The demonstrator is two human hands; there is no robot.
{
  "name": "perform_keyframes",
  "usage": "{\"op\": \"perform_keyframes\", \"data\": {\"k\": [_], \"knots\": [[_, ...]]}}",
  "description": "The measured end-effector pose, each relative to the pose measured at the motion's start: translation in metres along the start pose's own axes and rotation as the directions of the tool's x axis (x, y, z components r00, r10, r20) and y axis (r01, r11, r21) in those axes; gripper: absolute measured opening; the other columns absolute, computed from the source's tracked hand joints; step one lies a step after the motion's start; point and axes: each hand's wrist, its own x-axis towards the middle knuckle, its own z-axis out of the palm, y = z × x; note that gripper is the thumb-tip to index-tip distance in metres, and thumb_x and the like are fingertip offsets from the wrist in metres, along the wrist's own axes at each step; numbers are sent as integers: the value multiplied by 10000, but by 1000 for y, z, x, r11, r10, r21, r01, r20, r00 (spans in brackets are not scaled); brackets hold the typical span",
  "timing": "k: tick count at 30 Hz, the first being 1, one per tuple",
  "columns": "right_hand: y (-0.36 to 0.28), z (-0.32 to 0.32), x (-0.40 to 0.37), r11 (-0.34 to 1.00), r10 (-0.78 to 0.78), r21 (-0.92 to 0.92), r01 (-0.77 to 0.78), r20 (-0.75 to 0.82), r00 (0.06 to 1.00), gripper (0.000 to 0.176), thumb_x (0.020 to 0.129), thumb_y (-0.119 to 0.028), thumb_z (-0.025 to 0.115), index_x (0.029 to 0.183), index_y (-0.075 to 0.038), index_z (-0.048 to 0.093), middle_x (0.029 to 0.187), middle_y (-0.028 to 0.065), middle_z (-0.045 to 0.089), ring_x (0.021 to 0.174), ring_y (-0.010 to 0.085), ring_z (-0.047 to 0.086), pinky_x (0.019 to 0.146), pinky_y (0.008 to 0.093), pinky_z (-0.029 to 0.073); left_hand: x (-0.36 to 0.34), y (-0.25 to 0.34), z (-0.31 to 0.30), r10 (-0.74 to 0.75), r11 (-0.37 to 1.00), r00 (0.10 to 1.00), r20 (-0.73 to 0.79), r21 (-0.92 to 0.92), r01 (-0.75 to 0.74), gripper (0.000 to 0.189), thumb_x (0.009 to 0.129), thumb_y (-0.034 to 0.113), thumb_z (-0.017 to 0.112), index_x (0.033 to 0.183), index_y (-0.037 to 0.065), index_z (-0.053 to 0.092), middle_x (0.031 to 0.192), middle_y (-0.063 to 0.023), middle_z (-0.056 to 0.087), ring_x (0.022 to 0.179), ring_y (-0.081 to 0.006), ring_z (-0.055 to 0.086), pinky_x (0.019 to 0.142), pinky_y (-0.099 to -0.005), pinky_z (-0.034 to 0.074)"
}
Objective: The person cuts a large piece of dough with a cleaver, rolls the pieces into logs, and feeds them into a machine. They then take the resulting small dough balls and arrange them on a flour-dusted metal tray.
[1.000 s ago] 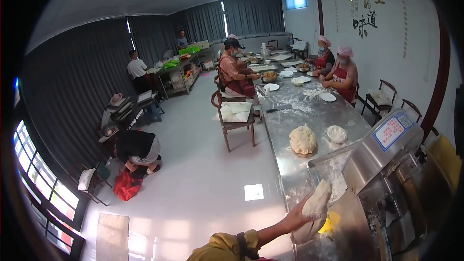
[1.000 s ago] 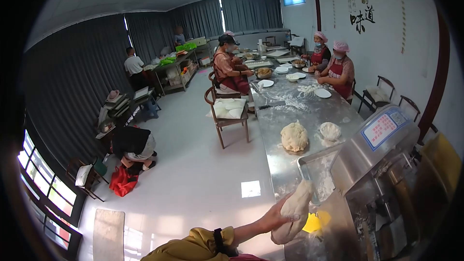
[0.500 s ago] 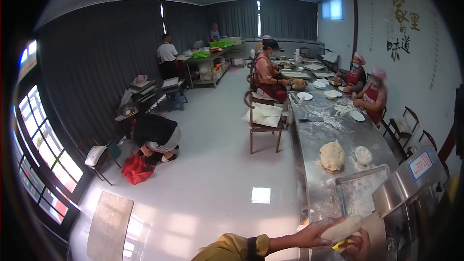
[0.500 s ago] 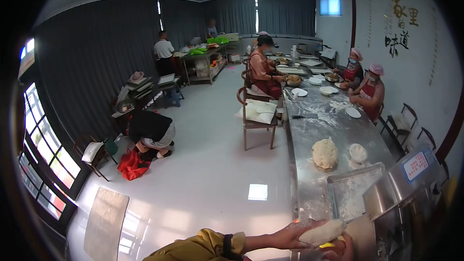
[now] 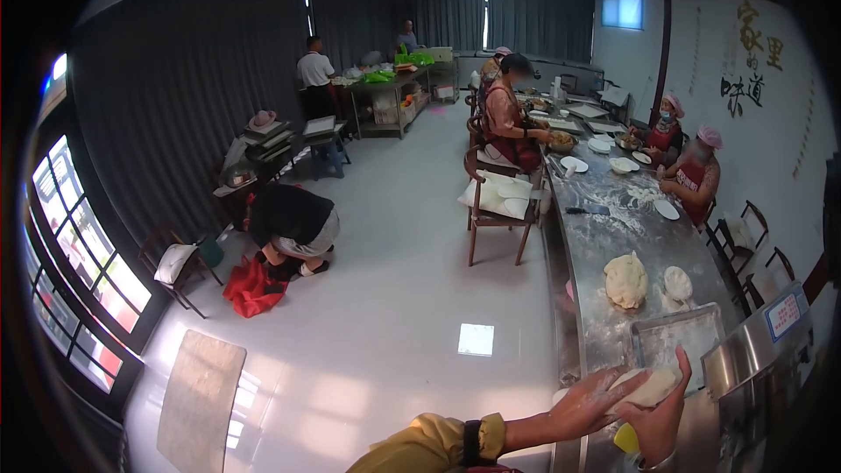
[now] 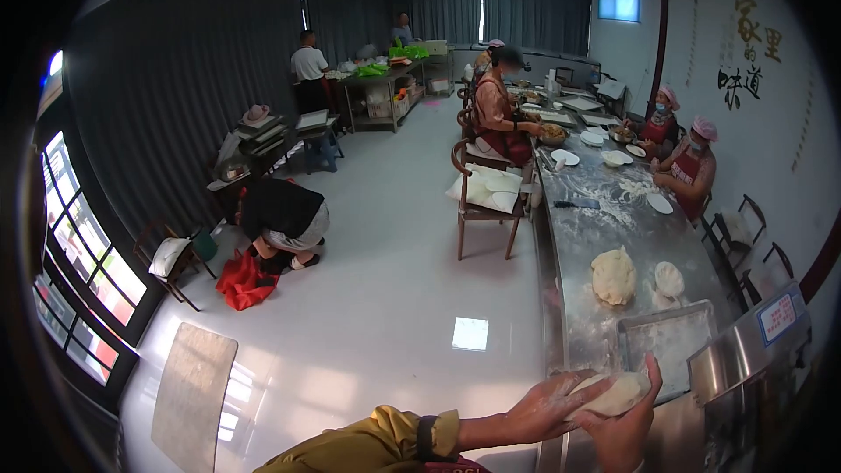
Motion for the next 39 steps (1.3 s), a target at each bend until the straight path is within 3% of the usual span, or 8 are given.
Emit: {"op": "perform_keyframes", "data": {"k": [10, 12, 16, 24, 28, 34, 36, 39], "knots": [[-46, -37, -12, 988, -150, -73, 134, -298, 943, 669, 575, -59, 727, 1147, -64, 382, 973, 68, 491, 903, 180, 531, 783, 310, 467, 22, 22, -30, 169, 985, 979, 114, -67, -162, 743, 764, 342, 657, 1374, 106, 306, 1389, -210, 259, 1280, -355, 238, 1020, -435, 258], [-64, -73, -21, 941, -316, -222, 254, -311, 896, 634, 596, -52, 755, 1131, -68, 415, 994, 57, 494, 901, 157, 535, 770, 308, 475, 15, 0, -33, 67, 985, 991, 114, -169, -47, 745, 719, 158, 690, 1354, 57, 312, 1338, -198, 335, 1193, -334, 365, 973, -412, 328], [-134, -158, -54, 842, -469, -535, 67, -663, 584, 504, 648, -57, 760, 1062, -47, 474, 932, 40, 570, 826, 137, 568, 713, 264, 486, -12, -40, -8, -193, 947, 965, 178, -223, 230, 773, 723, -32, 637, 1387, 100, 264, 1181, -136, 491, 935, -215, 560, 797, -342, 460], [-223, -300, -79, 661, -724, -741, -122, -672, 156, 430, 692, -148, 743, 1016, -29, 488, 919, 97, 591, 743, 149, 607, 607, 247, 497, -25, -71, 39, -274, 864, 904, 327, -328, 381, 701, 758, -47, 591, 1376, 99, 295, 1090, -126, 532, 848, -196, 580, 725, -300, 480], [-214, -373, -69, 524, -802, -739, -424, -596, 48, 513, 644, -194, 763, 1034, -22, 478, 962, 115, 600, 844, 211, 603, 762, 323, 483, -20, -72, 53, -310, 831, 893, 326, -363, 421, 664, 776, -38, 581, 1366, 92, 309, 1077, -126, 539, 833, -178, 581, 711, -285, 489], [-141, -455, -31, 527, -759, -705, -474, -642, 110, 513, 653, -160, 750, 1079, -39, 492, 964, 81, 605, 877, 212, 579, 803, 322, 455, -23, -75, 71, -411, 825, 859, 305, -275, 493, 569, 790, -9, 583, 1318, 61, 383, 943, -131, 616, 778, -191, 617, 669, -290, 508], [-93, -529, -27, 572, -710, -780, -253, -625, 323, 527, 669, -179, 729, 1116, -35, 488, 993, 95, 602, 896, 212, 579, 806, 330, 462, -46, -105, 91, -338, 887, 898, 283, -224, 405, 484, 803, 21, 581, 1266, 42, 441, 947, -122, 635, 783, -209, 632, 672, -304, 517], [-24, -604, -7, 246, -667, -888, -388, -446, 597, 440, 665, -170, 693, 1033, 5, 526, 919, 140, 608, 835, 262, 583, 755, 363, 467, -49, -95, 91, -371, 875, 880, 295, -206, 438, 594, 777, 29, 589, 1328, 95, 377, 992, -109, 632, 835, -230, 626, 750, -326, 503]]}}
